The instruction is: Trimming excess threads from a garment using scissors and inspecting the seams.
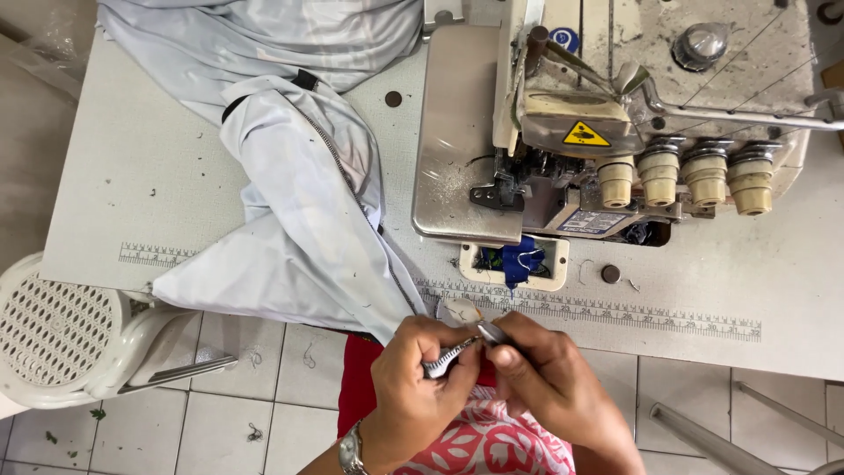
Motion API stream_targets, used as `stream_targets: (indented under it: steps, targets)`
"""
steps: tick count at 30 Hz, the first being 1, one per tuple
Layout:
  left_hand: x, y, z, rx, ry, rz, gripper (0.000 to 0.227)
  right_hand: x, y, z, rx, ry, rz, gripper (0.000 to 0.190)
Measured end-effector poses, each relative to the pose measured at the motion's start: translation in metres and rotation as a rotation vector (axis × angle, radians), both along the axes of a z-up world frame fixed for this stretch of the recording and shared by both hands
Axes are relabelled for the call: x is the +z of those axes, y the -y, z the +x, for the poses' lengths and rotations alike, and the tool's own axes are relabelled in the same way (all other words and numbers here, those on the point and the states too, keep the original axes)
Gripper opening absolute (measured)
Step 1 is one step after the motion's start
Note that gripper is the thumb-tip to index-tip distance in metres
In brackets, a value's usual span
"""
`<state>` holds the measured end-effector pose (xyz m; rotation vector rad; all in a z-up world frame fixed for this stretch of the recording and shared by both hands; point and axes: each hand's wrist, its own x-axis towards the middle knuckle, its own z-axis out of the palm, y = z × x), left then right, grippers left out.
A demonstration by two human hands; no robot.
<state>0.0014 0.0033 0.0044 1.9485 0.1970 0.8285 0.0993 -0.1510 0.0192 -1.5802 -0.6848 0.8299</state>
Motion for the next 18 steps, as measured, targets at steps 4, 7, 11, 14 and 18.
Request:
stream_targets:
  steps: [4,7,11,14,18]
  targets:
    - [0.005,-0.007,0.001,-0.035,-0.115,-0.182,0.043,0.005,0.014,-0.003,-0.135,0.137,-0.183,0.032]
    - [0.003,-0.006,0.000,-0.035,-0.164,-0.228,0.047,0.016,0.007,-0.010,-0.223,0.358,-0.294,0.035]
    - [0.002,-0.005,-0.002,-0.088,-0.214,-0.242,0.040,0.024,-0.009,-0.016,-0.285,0.521,-0.214,0.030]
    - [-0.002,-0.003,-0.004,-0.064,-0.290,-0.235,0.039,0.014,-0.011,-0.015,-0.234,0.659,-0.173,0.016]
    - [-0.001,-0.005,-0.006,-0.060,-0.331,-0.270,0.039,-0.002,-0.011,-0.017,-0.161,0.713,-0.299,0.033]
